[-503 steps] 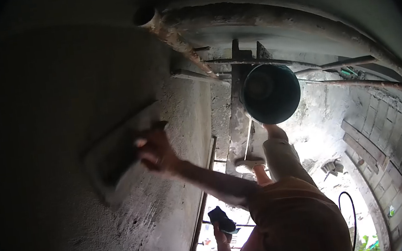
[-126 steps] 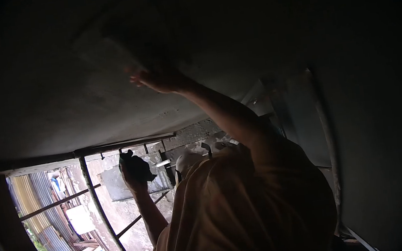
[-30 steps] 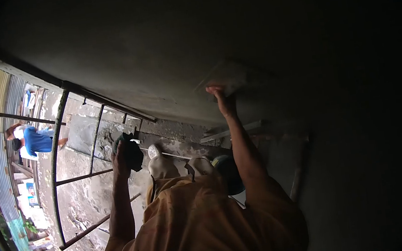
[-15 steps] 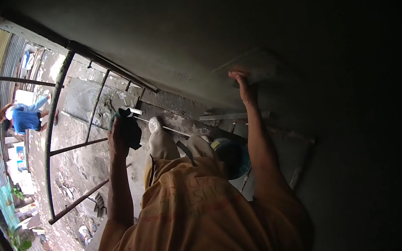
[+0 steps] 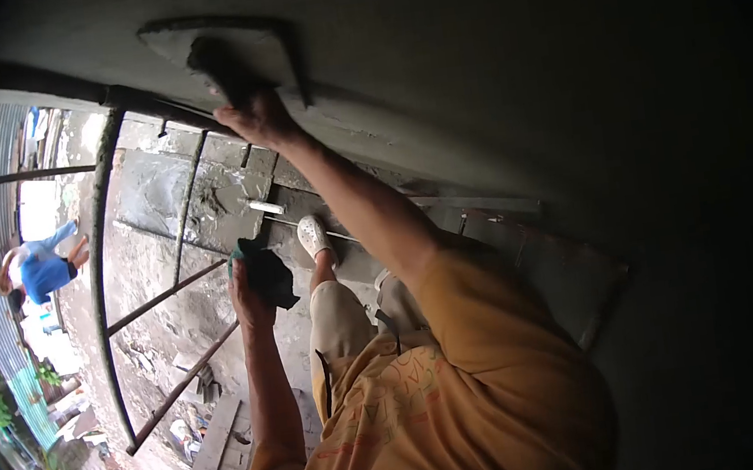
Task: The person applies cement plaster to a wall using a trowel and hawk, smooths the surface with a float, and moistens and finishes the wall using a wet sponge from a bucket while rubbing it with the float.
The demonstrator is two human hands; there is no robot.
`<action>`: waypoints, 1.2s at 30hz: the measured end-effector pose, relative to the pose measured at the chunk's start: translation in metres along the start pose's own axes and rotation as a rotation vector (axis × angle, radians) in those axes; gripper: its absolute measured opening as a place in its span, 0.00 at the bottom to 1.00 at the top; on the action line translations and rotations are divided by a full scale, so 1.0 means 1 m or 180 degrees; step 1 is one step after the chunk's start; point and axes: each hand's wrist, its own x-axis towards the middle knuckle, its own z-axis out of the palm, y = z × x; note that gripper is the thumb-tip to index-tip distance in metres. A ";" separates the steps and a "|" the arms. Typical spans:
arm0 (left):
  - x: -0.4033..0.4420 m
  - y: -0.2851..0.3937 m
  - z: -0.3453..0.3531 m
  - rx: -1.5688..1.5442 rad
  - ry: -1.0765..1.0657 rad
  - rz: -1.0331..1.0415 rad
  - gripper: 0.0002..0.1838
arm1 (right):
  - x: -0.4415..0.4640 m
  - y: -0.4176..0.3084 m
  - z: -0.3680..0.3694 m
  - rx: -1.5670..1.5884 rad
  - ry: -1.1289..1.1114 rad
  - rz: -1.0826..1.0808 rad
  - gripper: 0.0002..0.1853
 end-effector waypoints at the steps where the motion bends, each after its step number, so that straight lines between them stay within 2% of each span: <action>1: 0.012 -0.005 -0.004 0.0026 0.0068 -0.0043 0.26 | 0.008 0.048 0.025 -0.0409 0.0259 0.0037 0.18; 2: 0.022 -0.007 -0.008 0.0064 0.0153 -0.0070 0.27 | 0.008 0.095 0.037 -0.0796 0.0505 0.0075 0.15; 4: 0.035 -0.010 -0.025 0.0061 0.0012 -0.0114 0.27 | -0.010 0.157 0.028 -0.1156 0.0166 0.0648 0.16; 6: 0.050 -0.013 -0.040 0.0022 -0.0098 -0.0072 0.28 | -0.049 0.221 -0.006 -0.1686 0.0195 0.0701 0.16; 7: 0.056 -0.016 -0.048 0.0114 -0.0021 -0.0106 0.28 | -0.073 0.234 -0.032 -0.1800 0.0336 0.0436 0.17; 8: 0.057 -0.021 -0.051 0.0202 0.0066 -0.0151 0.28 | -0.101 0.266 -0.065 -0.2035 0.0042 0.1021 0.19; 9: 0.057 -0.018 -0.043 0.0086 0.0186 -0.0196 0.24 | -0.134 0.270 -0.097 -0.2321 0.0102 0.1500 0.22; 10: 0.057 -0.022 -0.047 0.0080 0.0181 -0.0207 0.24 | -0.161 0.254 -0.132 -0.2467 0.0022 0.1812 0.24; 12: 0.059 -0.029 -0.053 0.0394 0.0159 -0.0239 0.23 | -0.222 0.244 -0.203 -0.2806 0.0104 0.1790 0.24; 13: 0.053 -0.027 -0.034 0.0490 0.0234 -0.0226 0.23 | -0.245 0.221 -0.232 -0.2768 0.0553 0.0754 0.22; 14: 0.047 -0.028 -0.024 0.0452 -0.0126 -0.0370 0.24 | -0.265 0.189 -0.261 -0.2899 0.0743 0.0840 0.22; 16: 0.043 -0.056 -0.015 0.0264 -0.0654 -0.0672 0.24 | -0.304 0.108 -0.320 -0.3372 0.0378 0.2177 0.21; 17: 0.033 -0.058 0.005 0.0495 -0.0956 -0.0768 0.25 | -0.314 0.079 -0.349 -0.3624 0.0005 0.2390 0.20; 18: 0.026 -0.068 0.022 0.0623 -0.1117 -0.0765 0.25 | -0.322 0.048 -0.372 -0.3433 -0.0064 0.1755 0.16; 19: 0.023 -0.081 0.037 0.0817 -0.1342 -0.0767 0.25 | -0.332 0.019 -0.387 -0.3077 0.0093 0.1563 0.14; 22: -0.032 -0.075 0.125 0.1449 -0.1872 -0.0809 0.23 | -0.353 -0.095 -0.394 -0.2292 0.0821 0.1324 0.14; 23: -0.039 -0.080 0.142 0.1629 -0.2045 -0.0790 0.23 | -0.368 -0.121 -0.392 -0.2085 0.1223 0.0645 0.09; 25: -0.053 -0.088 0.178 0.1860 -0.2256 -0.0769 0.22 | -0.419 -0.166 -0.394 -0.2172 0.1232 0.1184 0.13; 27: -0.070 -0.088 0.218 0.2439 -0.2898 -0.0744 0.21 | -0.485 -0.183 -0.393 -0.2914 0.1505 0.1018 0.16; 28: -0.063 -0.105 0.228 0.2485 -0.2930 -0.0736 0.21 | -0.518 -0.190 -0.388 -0.2861 0.1468 0.1041 0.16; 29: -0.051 -0.132 0.230 0.2637 -0.3641 -0.0574 0.19 | -0.548 -0.198 -0.380 -0.2803 0.1429 0.1074 0.16; 30: -0.044 -0.149 0.235 0.2772 -0.4343 -0.0409 0.17 | -0.569 -0.203 -0.372 -0.1744 0.1951 0.1711 0.16; 31: -0.048 -0.158 0.251 0.2813 -0.4373 -0.0413 0.17 | -0.587 -0.207 -0.367 -0.0636 0.2418 0.2286 0.15; 32: -0.057 -0.168 0.267 0.3783 -0.5059 0.0008 0.15 | -0.604 -0.208 -0.366 -0.0607 0.2456 0.2275 0.15; 33: -0.067 -0.178 0.283 0.4768 -0.5682 0.0481 0.13 | -0.621 -0.207 -0.366 -0.1131 0.2420 0.2267 0.15; 34: -0.077 -0.188 0.300 0.4803 -0.5683 0.0473 0.13 | -0.639 -0.205 -0.368 -0.1655 0.2363 0.2250 0.18; 35: -0.089 -0.198 0.317 0.5015 -0.5967 0.0511 0.13 | -0.668 -0.192 -0.369 -0.1626 0.2370 0.2249 0.18; 36: -0.098 -0.208 0.333 0.5221 -0.6252 0.0540 0.14 | -0.705 -0.167 -0.371 -0.2449 0.2270 0.2332 0.17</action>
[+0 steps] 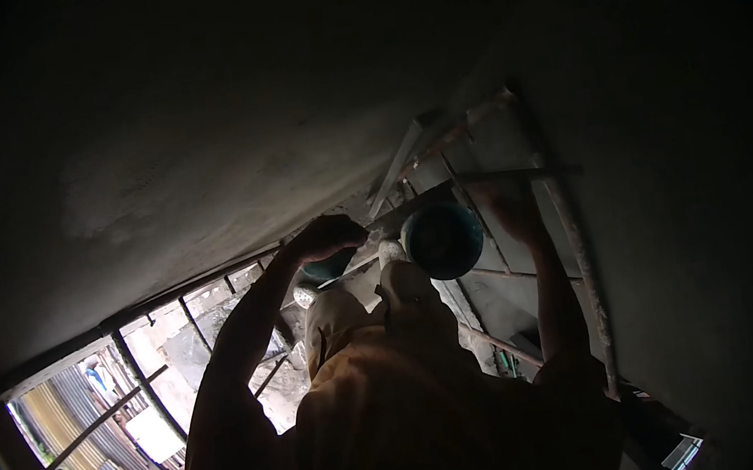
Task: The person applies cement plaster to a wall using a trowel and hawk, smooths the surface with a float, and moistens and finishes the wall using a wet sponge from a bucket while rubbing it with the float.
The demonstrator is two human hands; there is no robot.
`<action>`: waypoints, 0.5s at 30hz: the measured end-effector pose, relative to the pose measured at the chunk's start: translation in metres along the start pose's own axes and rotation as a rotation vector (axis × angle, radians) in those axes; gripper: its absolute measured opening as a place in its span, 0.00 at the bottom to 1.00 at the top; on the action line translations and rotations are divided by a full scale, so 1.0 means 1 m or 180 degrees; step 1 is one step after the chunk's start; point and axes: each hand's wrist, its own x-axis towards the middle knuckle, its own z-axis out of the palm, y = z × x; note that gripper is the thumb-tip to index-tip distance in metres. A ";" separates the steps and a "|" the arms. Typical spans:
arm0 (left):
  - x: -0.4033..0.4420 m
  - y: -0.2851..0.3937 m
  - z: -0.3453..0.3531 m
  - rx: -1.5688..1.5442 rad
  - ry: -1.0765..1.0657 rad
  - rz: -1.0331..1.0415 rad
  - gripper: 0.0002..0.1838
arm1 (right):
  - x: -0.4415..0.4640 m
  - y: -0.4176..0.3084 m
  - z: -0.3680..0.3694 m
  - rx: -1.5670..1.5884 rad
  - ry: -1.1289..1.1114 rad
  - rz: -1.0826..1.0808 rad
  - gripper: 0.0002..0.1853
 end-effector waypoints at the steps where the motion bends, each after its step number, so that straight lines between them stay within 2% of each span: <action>1: 0.017 0.008 -0.006 -0.0001 -0.0017 -0.0021 0.14 | -0.007 0.024 0.006 -0.0748 0.0216 -0.0178 0.17; 2: 0.034 0.016 -0.013 -0.1575 0.0687 0.0519 0.13 | -0.012 0.023 0.003 -0.0722 0.0202 -0.0170 0.17; 4: 0.059 0.023 -0.031 -0.4700 0.2142 0.1586 0.15 | -0.016 -0.005 -0.007 0.0216 0.0302 0.0225 0.16; 6: 0.070 0.020 -0.060 -0.4722 0.3875 0.0320 0.18 | -0.011 -0.002 0.013 0.0627 0.0408 0.0257 0.14; 7: 0.068 0.017 -0.057 -0.4716 0.3882 0.0298 0.18 | -0.008 -0.001 0.021 0.0994 0.0522 0.0269 0.13; 9: 0.054 0.012 -0.034 -0.4084 0.3453 0.0459 0.21 | 0.011 -0.011 0.037 0.1026 0.0392 0.0215 0.13; 10: 0.043 0.016 -0.015 -0.3878 0.3528 0.0108 0.22 | 0.023 -0.018 0.048 0.1072 0.0302 0.0164 0.12; 11: 0.041 0.006 0.005 -0.3789 0.3665 0.0063 0.20 | 0.037 -0.019 0.062 0.0970 0.0195 -0.0011 0.12; 12: 0.035 -0.004 0.022 -0.3709 0.3390 0.0064 0.19 | 0.052 -0.016 0.078 0.0861 0.0097 -0.0176 0.12; 13: 0.025 0.004 0.026 -0.3372 0.3004 -0.0340 0.16 | 0.066 -0.010 0.100 0.1122 0.0003 -0.0048 0.13; 14: 0.020 -0.009 0.035 -0.2568 0.2741 -0.0437 0.14 | 0.078 -0.012 0.111 0.1136 -0.0046 -0.0022 0.13; 15: 0.016 -0.009 0.038 -0.2317 0.2620 -0.0728 0.12 | 0.088 -0.016 0.122 0.1175 0.0010 -0.0242 0.13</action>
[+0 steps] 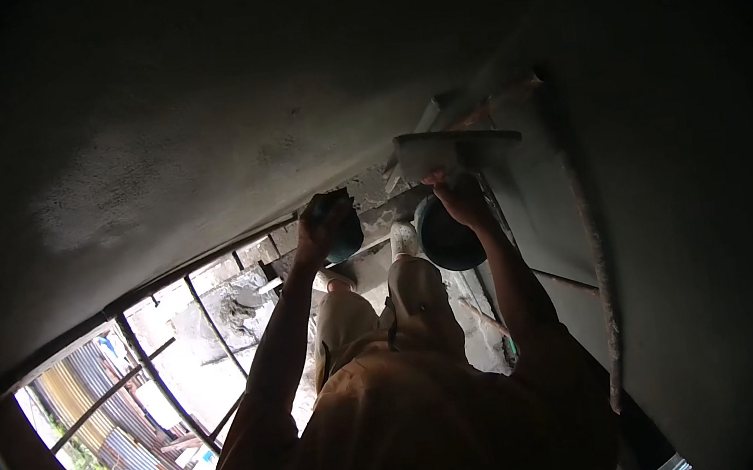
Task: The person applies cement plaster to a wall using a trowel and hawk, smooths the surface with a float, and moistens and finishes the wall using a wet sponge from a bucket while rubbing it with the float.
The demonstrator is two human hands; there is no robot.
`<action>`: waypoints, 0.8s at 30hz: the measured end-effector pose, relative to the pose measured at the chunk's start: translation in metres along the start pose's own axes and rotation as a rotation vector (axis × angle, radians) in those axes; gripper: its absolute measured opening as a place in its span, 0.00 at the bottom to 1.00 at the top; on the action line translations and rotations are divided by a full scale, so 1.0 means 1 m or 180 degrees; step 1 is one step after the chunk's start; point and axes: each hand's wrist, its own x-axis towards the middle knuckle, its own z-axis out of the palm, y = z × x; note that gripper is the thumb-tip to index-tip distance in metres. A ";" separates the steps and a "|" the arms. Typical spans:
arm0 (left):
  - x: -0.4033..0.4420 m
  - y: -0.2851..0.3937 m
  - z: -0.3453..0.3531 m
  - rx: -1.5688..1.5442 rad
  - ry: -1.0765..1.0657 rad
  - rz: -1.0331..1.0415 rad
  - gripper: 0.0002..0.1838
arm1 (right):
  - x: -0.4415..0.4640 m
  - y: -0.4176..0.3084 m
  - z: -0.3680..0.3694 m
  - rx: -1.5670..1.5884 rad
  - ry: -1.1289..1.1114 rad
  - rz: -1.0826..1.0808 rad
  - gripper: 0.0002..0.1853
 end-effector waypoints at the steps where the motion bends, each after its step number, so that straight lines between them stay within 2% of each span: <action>1: -0.003 0.000 -0.002 0.0348 -0.0012 -0.0161 0.10 | 0.005 0.000 0.011 0.0041 0.0024 -0.0235 0.13; 2: -0.001 -0.009 -0.008 0.0347 0.0003 -0.0194 0.10 | 0.007 -0.007 0.017 0.0052 -0.0007 -0.0220 0.13; 4: 0.009 -0.036 -0.019 0.2375 -0.0938 0.1061 0.10 | 0.009 -0.022 0.017 0.0538 -0.0192 -0.0046 0.13; 5: 0.014 -0.050 -0.018 0.2365 -0.0949 0.1047 0.10 | 0.005 -0.021 0.017 0.0535 -0.0198 -0.0027 0.13; 7: 0.027 -0.069 -0.013 0.2634 -0.1755 0.1765 0.13 | -0.005 -0.018 0.013 -0.0034 -0.0470 0.0426 0.13; 8: 0.033 -0.047 -0.007 0.3205 -0.2096 0.1835 0.15 | -0.010 -0.013 0.010 -0.0052 -0.0460 0.0416 0.13; 9: 0.045 -0.027 0.000 0.3202 -0.2093 0.1846 0.15 | -0.018 -0.002 0.010 -0.0132 -0.0445 0.0219 0.12; 11: 0.072 0.011 0.009 0.4108 -0.1442 0.1781 0.09 | -0.028 0.023 0.012 -0.0180 -0.0417 0.0046 0.12; 13: 0.082 0.052 0.006 -0.1558 -0.0136 0.0790 0.09 | -0.032 0.042 0.024 0.0259 -0.0347 0.0011 0.12; 15: 0.086 0.084 -0.005 -0.1055 0.0137 0.1197 0.09 | -0.020 0.045 0.042 0.0298 -0.0242 -0.0190 0.11; 16: 0.082 0.074 -0.012 -0.0677 0.0273 0.1007 0.09 | -0.013 0.042 0.055 0.0292 -0.0198 -0.0122 0.12; 17: 0.074 0.059 -0.019 -0.0798 0.0041 0.0610 0.10 | -0.006 0.031 0.068 0.0295 -0.0154 -0.0041 0.12; 18: 0.066 0.028 -0.030 -0.0736 -0.0115 0.0616 0.13 | 0.006 0.008 0.073 0.0131 -0.0363 0.0168 0.13; 19: 0.052 0.015 -0.041 0.0818 0.0007 0.0720 0.15 | 0.018 0.024 0.092 0.0195 -0.0302 0.0186 0.13; 20: 0.042 -0.013 -0.057 0.1049 0.0047 0.0337 0.14 | 0.034 0.052 0.121 0.0274 -0.0416 0.0150 0.11; 21: 0.031 -0.029 -0.072 0.0942 0.0162 -0.0342 0.14 | 0.047 0.071 0.143 0.0357 -0.0534 0.0124 0.11; 22: 0.019 -0.050 -0.088 0.0957 0.0137 0.0146 0.15 | 0.063 0.074 0.158 0.0444 -0.0355 -0.0203 0.12; 23: 0.005 -0.049 -0.097 0.0186 0.0491 -0.0626 0.16 | 0.080 0.074 0.175 0.0528 -0.0167 -0.0529 0.13; 24: -0.005 -0.064 -0.114 0.0446 0.0461 -0.0596 0.14 | 0.101 0.089 0.200 0.0920 -0.0094 -0.0756 0.17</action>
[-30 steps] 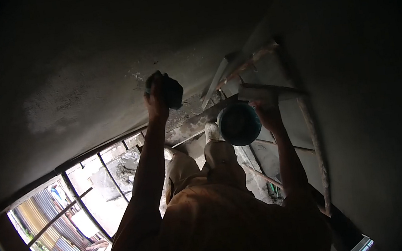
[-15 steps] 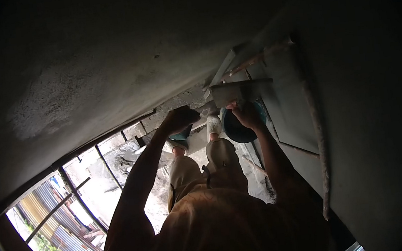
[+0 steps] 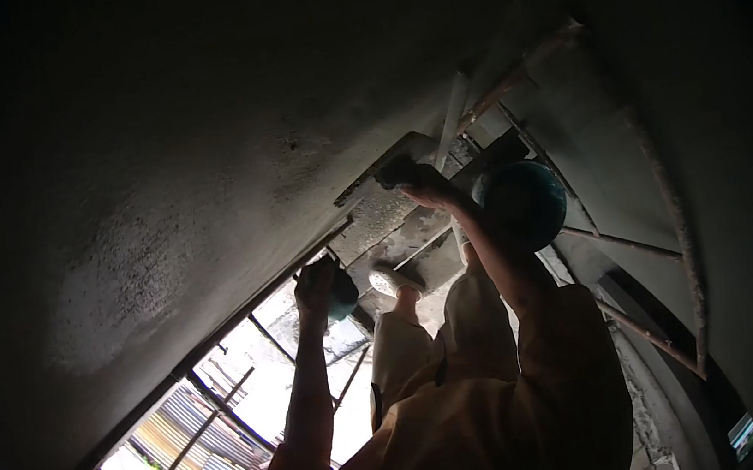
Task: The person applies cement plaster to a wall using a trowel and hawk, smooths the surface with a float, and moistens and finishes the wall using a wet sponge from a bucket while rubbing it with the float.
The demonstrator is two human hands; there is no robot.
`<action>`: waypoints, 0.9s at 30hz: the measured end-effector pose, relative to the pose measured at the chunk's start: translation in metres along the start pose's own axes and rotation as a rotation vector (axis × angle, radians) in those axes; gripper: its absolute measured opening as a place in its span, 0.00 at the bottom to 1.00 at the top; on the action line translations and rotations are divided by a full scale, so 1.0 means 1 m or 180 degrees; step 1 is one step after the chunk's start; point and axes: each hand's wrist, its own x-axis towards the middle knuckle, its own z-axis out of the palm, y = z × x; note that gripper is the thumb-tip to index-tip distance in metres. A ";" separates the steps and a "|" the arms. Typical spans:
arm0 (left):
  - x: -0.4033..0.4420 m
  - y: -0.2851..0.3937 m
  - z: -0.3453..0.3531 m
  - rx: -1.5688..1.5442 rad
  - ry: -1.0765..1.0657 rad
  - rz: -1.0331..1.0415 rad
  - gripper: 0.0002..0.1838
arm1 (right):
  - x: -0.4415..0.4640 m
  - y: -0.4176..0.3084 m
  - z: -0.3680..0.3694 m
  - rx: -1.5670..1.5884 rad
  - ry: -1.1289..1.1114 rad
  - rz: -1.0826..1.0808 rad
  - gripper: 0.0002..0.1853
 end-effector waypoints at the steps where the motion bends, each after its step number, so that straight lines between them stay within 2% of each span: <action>1: -0.004 -0.002 -0.011 0.0525 0.0020 -0.0256 0.13 | 0.018 0.005 0.013 0.0039 0.0080 0.0010 0.17; 2: -0.004 -0.035 -0.029 0.0655 -0.0007 -0.0009 0.11 | 0.037 0.000 0.026 0.0060 -0.0094 0.0330 0.18; 3: -0.008 -0.045 -0.037 0.0549 0.0163 -0.0378 0.11 | 0.054 -0.009 0.035 0.0073 -0.0271 0.0645 0.19; 4: -0.013 -0.039 -0.045 0.0789 0.0119 -0.0468 0.10 | 0.067 -0.019 0.047 0.0241 -0.0255 0.0722 0.18; 6: -0.016 -0.070 -0.069 0.0633 0.0178 -0.0532 0.11 | 0.081 -0.027 0.074 0.0847 -0.0004 0.1047 0.15; 7: -0.019 -0.080 -0.080 0.0497 0.0180 -0.0478 0.11 | 0.088 -0.024 0.085 0.0712 0.0120 0.1137 0.13; 9: -0.021 -0.075 -0.089 0.0599 0.0143 -0.0391 0.12 | 0.095 -0.065 0.076 0.0589 0.0189 0.1300 0.14; 11: -0.018 -0.081 -0.100 0.0719 0.0066 -0.0313 0.12 | 0.101 -0.100 0.065 0.0761 0.0474 0.1116 0.14; 14: -0.012 -0.084 -0.099 0.0386 0.0002 -0.0705 0.11 | 0.112 -0.172 0.013 0.1103 0.0773 0.1225 0.13; 15: -0.007 -0.084 -0.097 0.0404 0.0014 -0.0628 0.11 | 0.112 -0.168 0.006 0.1096 0.0900 0.1066 0.16; 17: 0.009 -0.085 -0.098 0.0479 0.0006 -0.0442 0.10 | 0.113 -0.157 0.000 0.1028 0.1661 0.0907 0.14; 18: 0.014 -0.093 -0.098 0.0563 0.0018 -0.0337 0.10 | 0.114 -0.122 0.007 0.0679 0.2316 0.0484 0.09; 19: 0.017 -0.098 -0.096 0.0674 0.0047 -0.0224 0.10 | 0.121 -0.092 0.022 0.2240 0.3014 0.0127 0.05; 21: 0.020 -0.094 -0.088 0.0676 -0.0061 -0.0211 0.11 | 0.118 -0.062 0.036 0.2593 0.3147 0.0104 0.11; 22: 0.025 -0.110 -0.091 0.0730 -0.0179 0.0190 0.10 | 0.116 -0.041 0.055 0.2667 0.3193 0.0242 0.11; 23: 0.022 -0.122 -0.094 0.0739 -0.0162 0.0200 0.10 | 0.111 -0.024 0.073 0.2743 0.3234 0.0386 0.12; 25: 0.028 -0.134 -0.091 0.0537 -0.0244 0.0076 0.10 | 0.112 -0.034 0.101 0.3217 0.3279 0.0530 0.12; 27: 0.023 -0.131 -0.096 0.0859 -0.0324 -0.0012 0.12 | 0.114 -0.073 0.098 0.2999 0.3183 0.0086 0.13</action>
